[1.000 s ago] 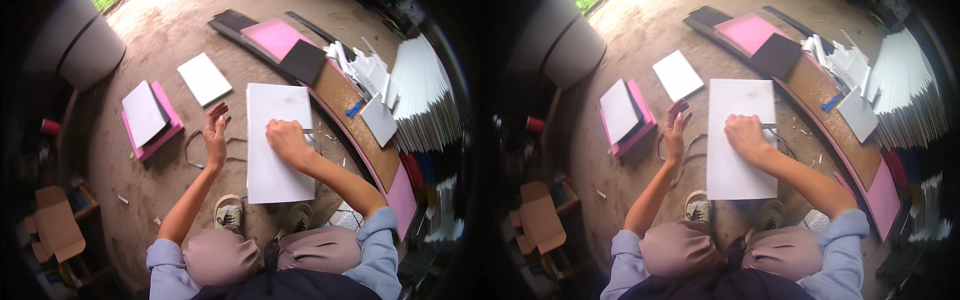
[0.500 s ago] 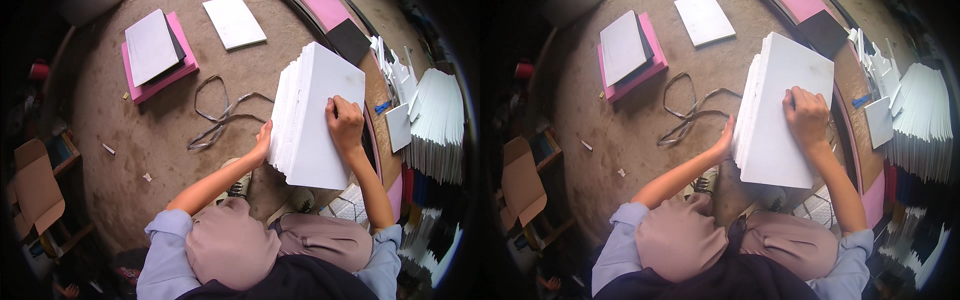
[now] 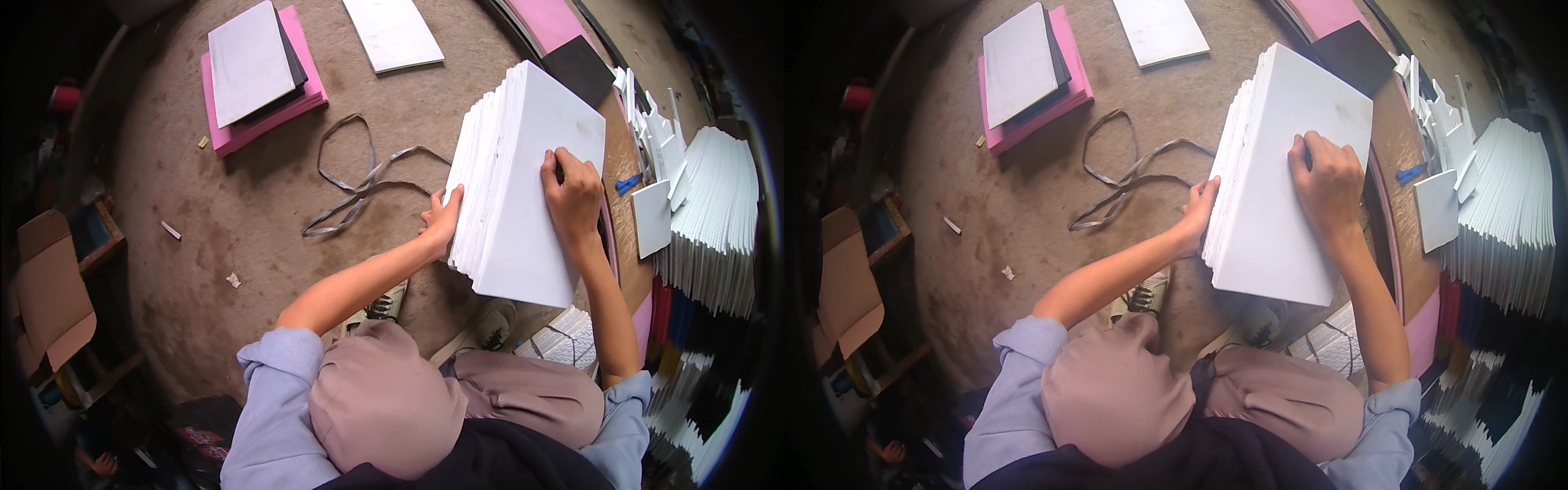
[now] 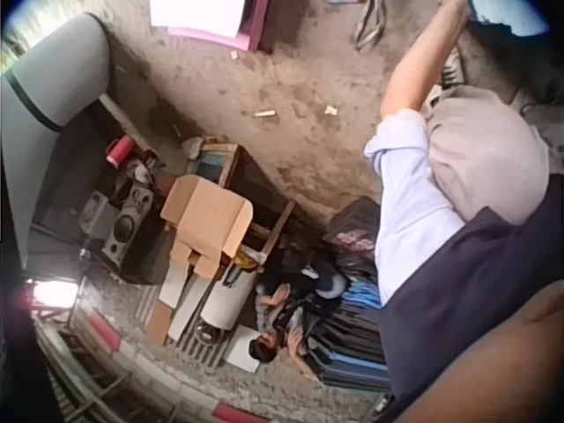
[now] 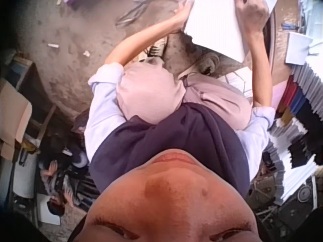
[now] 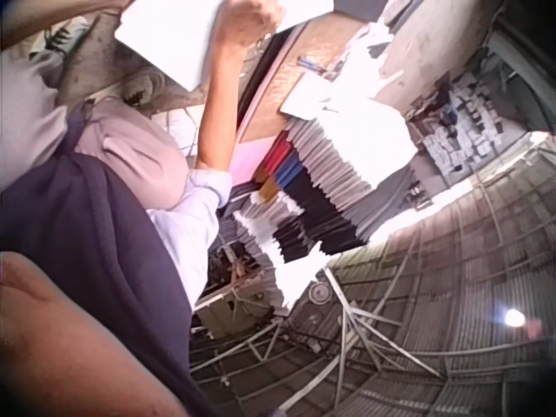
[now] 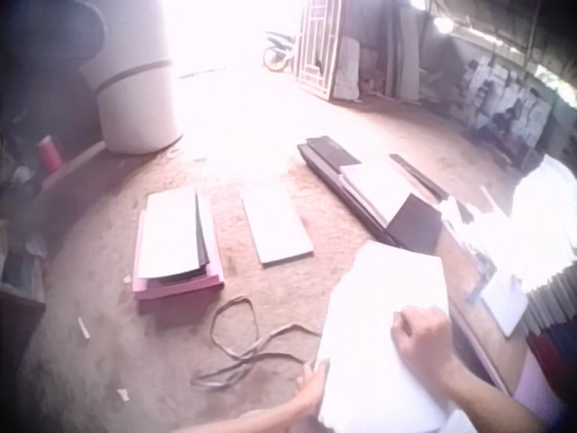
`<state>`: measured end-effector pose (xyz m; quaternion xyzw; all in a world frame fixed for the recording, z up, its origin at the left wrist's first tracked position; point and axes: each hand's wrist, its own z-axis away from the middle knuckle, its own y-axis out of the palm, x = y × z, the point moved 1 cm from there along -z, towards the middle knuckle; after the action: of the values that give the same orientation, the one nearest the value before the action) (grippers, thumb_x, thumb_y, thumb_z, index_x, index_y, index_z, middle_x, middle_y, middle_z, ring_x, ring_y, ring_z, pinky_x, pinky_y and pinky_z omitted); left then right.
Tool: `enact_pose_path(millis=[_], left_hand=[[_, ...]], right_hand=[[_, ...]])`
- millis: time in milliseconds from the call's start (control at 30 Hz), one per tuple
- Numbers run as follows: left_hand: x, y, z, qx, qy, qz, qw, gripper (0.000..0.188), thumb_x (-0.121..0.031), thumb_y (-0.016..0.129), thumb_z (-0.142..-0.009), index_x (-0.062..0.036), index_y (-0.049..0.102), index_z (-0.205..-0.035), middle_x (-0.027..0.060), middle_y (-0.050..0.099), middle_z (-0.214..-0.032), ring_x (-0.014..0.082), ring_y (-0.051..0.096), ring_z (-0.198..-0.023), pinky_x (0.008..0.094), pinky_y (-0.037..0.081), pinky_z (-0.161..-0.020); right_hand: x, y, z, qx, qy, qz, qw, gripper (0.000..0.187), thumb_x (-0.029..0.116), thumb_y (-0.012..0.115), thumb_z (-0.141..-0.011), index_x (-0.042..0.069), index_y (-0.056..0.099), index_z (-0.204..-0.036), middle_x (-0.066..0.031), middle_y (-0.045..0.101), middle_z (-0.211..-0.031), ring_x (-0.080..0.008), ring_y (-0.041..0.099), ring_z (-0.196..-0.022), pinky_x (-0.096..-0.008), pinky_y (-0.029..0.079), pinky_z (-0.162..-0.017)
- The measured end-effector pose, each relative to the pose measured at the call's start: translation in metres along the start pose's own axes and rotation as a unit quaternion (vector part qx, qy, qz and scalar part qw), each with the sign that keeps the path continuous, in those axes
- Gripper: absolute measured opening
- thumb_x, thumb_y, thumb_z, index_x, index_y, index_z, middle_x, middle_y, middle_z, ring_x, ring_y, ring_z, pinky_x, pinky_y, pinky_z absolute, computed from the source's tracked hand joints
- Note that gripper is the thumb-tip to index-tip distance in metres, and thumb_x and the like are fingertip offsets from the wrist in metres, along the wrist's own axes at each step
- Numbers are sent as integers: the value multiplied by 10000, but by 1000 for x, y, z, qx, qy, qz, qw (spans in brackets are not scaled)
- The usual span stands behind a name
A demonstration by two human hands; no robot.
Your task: The person stacks white paper sheets, aligns them, and ties the bundle with a string. They then cut the excess string and place the bundle on a shelf.
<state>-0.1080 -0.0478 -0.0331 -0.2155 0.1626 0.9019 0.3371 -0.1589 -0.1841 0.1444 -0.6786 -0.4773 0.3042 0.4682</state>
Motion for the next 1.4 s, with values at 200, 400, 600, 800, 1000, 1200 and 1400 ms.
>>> enact_pose_path(millis=[200,400,600,800,1000,1200,1400], left_hand=[[-47,16,-16,49,46,12,998,770,-634,357,-771,-194,121,-1358,243,184,-1296,394,257,-1184,525,277,-942],[-58,5,-42,18,83,-108,991,715,-585,387,-800,-118,227,-1317,214,302,-1209,357,265,-1176,550,273,-919],[-88,-56,-64,-326,430,-536,649,462,-390,610,-729,-67,469,-1028,147,409,-1023,276,370,-1005,441,314,-810],[-86,-79,-68,-356,438,-645,514,202,-181,570,-734,-50,520,-879,126,524,-892,258,478,-887,403,328,-790],[-140,-74,-21,-227,480,-656,536,213,-243,546,-789,-38,582,-739,123,577,-553,298,578,-542,397,394,-677],[-253,1,93,-58,495,-609,617,243,-237,567,-787,-59,636,-636,149,604,-649,292,605,-652,387,445,-615],[-254,64,101,33,456,-508,730,247,-284,566,-796,-58,666,-790,76,624,-702,167,579,-659,292,450,-640]], right_hand=[[-44,20,-36,-23,13,9,1000,191,146,523,-790,30,502,-640,-136,541,-555,-283,489,-463,-339,392,-544],[-45,26,-47,-16,-2,16,1000,187,159,524,-791,33,519,-654,-124,549,-558,-270,501,-468,-336,393,-549],[-44,24,-46,-11,9,11,1000,181,151,531,-788,33,519,-652,-109,543,-541,-249,496,-460,-326,387,-543],[-47,24,-46,-8,15,-1,1000,177,151,532,-787,36,522,-653,-109,544,-542,-250,493,-460,-332,388,-544],[-42,22,-45,-32,-1,7,999,172,160,532,-785,46,525,-656,-102,558,-556,-248,527,-489,-342,397,-551],[-50,15,-43,-38,34,-12,999,194,189,516,-807,39,538,-686,-126,589,-618,-264,582,-577,-350,410,-588],[-83,-18,-43,68,299,-499,811,268,91,363,-823,14,590,-943,-96,572,-687,-117,475,-485,-275,407,-471]])
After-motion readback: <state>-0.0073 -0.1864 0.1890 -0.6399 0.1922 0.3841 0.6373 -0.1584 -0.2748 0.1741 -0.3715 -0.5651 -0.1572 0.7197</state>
